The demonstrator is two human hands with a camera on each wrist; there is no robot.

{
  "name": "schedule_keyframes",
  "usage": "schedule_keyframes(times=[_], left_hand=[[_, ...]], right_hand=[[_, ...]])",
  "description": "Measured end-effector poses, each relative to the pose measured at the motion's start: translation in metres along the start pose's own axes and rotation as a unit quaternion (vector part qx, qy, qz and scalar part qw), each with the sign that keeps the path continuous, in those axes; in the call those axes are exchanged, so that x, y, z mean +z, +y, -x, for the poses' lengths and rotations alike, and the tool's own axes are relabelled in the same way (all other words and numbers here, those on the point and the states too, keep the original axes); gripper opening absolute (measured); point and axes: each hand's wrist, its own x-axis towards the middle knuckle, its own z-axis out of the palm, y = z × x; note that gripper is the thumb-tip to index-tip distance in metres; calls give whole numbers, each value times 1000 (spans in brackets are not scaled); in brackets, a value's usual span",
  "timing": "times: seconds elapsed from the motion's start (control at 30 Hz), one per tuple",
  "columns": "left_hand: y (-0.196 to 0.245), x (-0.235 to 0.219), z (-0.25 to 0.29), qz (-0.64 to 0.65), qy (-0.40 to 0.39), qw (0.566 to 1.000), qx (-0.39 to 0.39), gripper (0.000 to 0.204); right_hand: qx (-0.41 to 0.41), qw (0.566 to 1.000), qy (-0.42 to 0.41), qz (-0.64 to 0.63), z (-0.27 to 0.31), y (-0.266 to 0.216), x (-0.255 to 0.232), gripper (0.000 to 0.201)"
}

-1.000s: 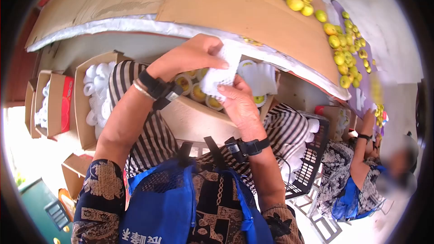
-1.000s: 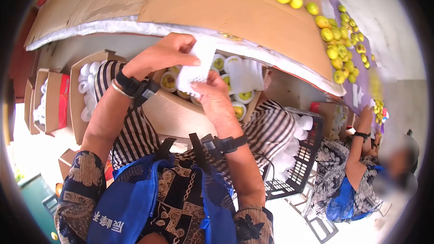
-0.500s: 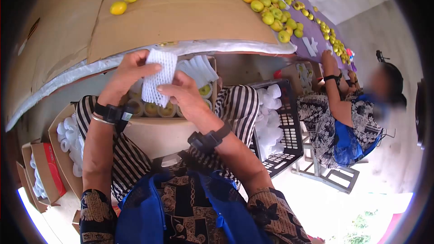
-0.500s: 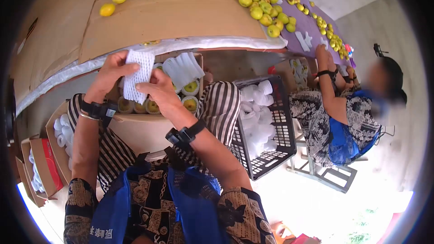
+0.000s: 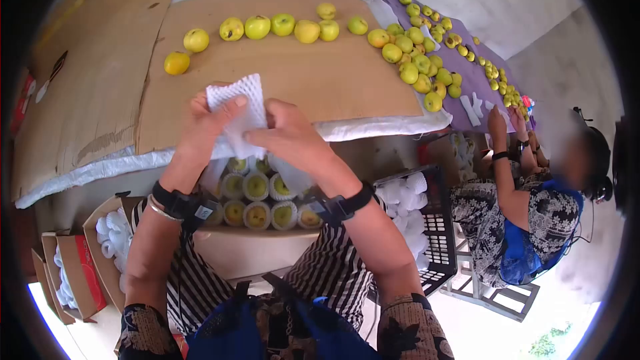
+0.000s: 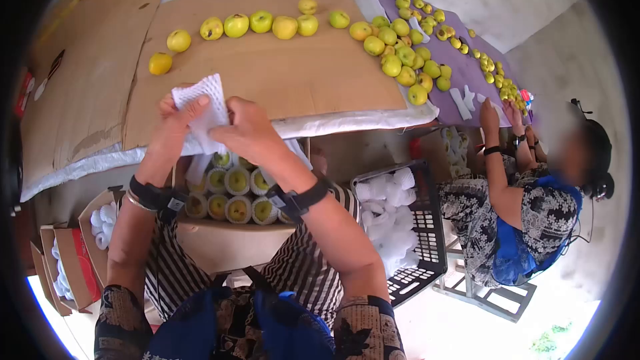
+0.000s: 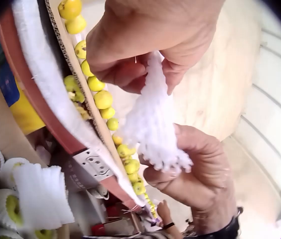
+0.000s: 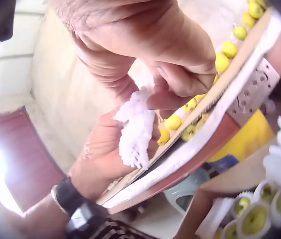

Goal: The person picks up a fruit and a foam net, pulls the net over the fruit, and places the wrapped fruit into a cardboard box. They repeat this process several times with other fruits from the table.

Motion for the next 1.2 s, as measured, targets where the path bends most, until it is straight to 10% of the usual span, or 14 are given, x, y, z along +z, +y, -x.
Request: schedule_keyframes(times=[0.4, 1.2], left_hand=[[-10, -30, -18, -141, 60, 986, 64, 15], [-39, -43, -75, -67, 81, 990, -94, 32]], right_hand=[[-3, 980, -53, -192, -51, 35, 40, 31], [107, 981, -78, -144, -89, 51, -15, 35]])
